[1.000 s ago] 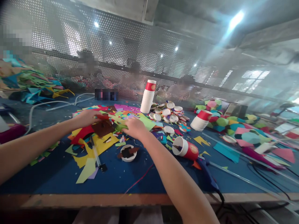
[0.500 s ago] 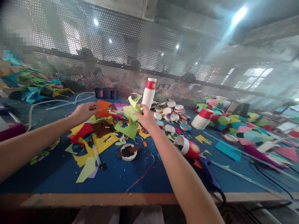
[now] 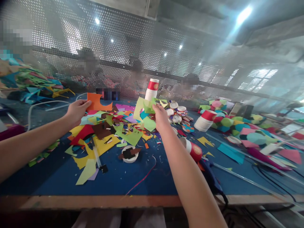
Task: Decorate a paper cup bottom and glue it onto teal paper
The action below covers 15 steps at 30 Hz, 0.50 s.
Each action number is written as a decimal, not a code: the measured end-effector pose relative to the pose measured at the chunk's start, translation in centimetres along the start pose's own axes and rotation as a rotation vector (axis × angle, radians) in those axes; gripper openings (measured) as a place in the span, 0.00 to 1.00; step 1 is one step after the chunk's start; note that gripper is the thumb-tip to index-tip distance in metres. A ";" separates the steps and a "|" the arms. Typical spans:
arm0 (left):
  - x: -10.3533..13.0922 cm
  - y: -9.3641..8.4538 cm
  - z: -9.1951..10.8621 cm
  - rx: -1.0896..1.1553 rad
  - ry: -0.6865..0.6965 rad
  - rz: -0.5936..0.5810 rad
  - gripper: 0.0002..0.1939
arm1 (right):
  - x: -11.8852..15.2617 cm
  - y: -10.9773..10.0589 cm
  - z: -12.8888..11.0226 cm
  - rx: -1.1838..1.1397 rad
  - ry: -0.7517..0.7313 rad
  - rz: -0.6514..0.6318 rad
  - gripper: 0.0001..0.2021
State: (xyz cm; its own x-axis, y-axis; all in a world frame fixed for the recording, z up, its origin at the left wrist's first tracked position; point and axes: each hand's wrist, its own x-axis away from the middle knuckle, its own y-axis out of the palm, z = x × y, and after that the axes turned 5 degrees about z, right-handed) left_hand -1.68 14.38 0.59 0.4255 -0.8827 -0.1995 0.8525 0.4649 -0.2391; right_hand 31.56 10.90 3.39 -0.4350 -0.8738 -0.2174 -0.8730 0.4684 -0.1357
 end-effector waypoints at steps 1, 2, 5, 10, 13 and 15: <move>0.0 0.0 0.0 0.020 -0.011 0.009 0.18 | -0.1 -0.1 0.0 0.012 0.007 -0.002 0.18; -0.1 0.0 0.0 0.038 -0.019 0.016 0.18 | -0.1 -0.2 0.1 0.033 0.012 -0.004 0.18; -0.1 0.2 0.0 0.087 -0.035 0.025 0.18 | -0.2 -0.5 0.8 0.141 0.017 -0.004 0.18; -0.3 0.3 -0.1 0.165 -0.041 0.000 0.18 | -0.3 -0.8 2.1 0.416 -0.053 -0.006 0.18; -0.4 0.3 -0.2 0.201 -0.037 -0.044 0.18 | -0.5 -0.7 2.6 0.574 -0.122 -0.014 0.17; -0.4 0.4 -0.4 0.207 -0.029 -0.083 0.18 | -0.6 -0.7 2.8 0.659 -0.163 -0.032 0.17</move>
State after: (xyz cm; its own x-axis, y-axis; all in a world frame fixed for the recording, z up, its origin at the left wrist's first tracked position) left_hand -1.60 14.93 0.13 0.3573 -0.9203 -0.1594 0.9277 0.3694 -0.0533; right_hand 33.02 11.46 0.85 -0.3276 -0.8817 -0.3395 -0.5457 0.4699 -0.6938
